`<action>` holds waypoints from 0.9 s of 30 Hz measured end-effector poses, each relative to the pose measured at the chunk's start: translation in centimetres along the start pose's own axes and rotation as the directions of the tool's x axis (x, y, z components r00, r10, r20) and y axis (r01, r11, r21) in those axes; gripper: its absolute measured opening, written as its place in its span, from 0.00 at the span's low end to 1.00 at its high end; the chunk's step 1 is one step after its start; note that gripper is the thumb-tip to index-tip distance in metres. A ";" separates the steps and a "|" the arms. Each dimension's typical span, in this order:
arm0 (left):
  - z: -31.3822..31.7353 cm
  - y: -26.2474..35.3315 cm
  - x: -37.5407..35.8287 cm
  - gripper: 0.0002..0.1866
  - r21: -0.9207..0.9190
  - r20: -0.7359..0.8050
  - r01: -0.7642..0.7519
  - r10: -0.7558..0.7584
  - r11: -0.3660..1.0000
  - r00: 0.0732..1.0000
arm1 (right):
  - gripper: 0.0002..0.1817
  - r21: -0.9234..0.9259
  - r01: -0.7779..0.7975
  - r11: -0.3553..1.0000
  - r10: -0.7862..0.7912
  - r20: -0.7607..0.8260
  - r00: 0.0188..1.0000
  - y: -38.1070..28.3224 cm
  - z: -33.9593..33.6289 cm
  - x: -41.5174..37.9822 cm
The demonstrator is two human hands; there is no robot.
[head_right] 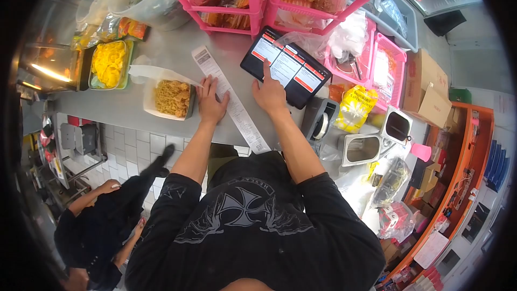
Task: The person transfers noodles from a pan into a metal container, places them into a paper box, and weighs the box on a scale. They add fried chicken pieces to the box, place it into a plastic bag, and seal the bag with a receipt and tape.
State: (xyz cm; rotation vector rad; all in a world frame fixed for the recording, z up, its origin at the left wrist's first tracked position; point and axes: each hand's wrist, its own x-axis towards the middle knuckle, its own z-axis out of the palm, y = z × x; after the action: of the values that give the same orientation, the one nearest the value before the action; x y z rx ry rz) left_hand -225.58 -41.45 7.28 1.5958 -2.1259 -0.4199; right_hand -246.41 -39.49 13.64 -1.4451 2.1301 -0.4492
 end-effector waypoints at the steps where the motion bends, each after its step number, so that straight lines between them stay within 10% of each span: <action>1: 0.0 0.0 -0.1 0.32 -0.003 0.003 0.006 -0.006 1.000 1.000 | 0.42 -0.005 -0.001 1.000 0.001 0.006 1.000 0.1 -0.1 -0.1; 27: 0.2 -0.3 0.0 0.34 0.001 0.047 0.032 -0.032 0.999 0.998 | 0.30 0.005 0.105 0.995 -0.105 0.002 0.995 0.4 2.1 -1.4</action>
State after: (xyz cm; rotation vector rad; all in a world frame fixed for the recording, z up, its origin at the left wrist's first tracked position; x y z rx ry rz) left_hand -225.46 -41.56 7.01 1.6378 -2.1376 -0.4719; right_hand -245.14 -38.03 12.05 -1.5589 2.0570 -0.4914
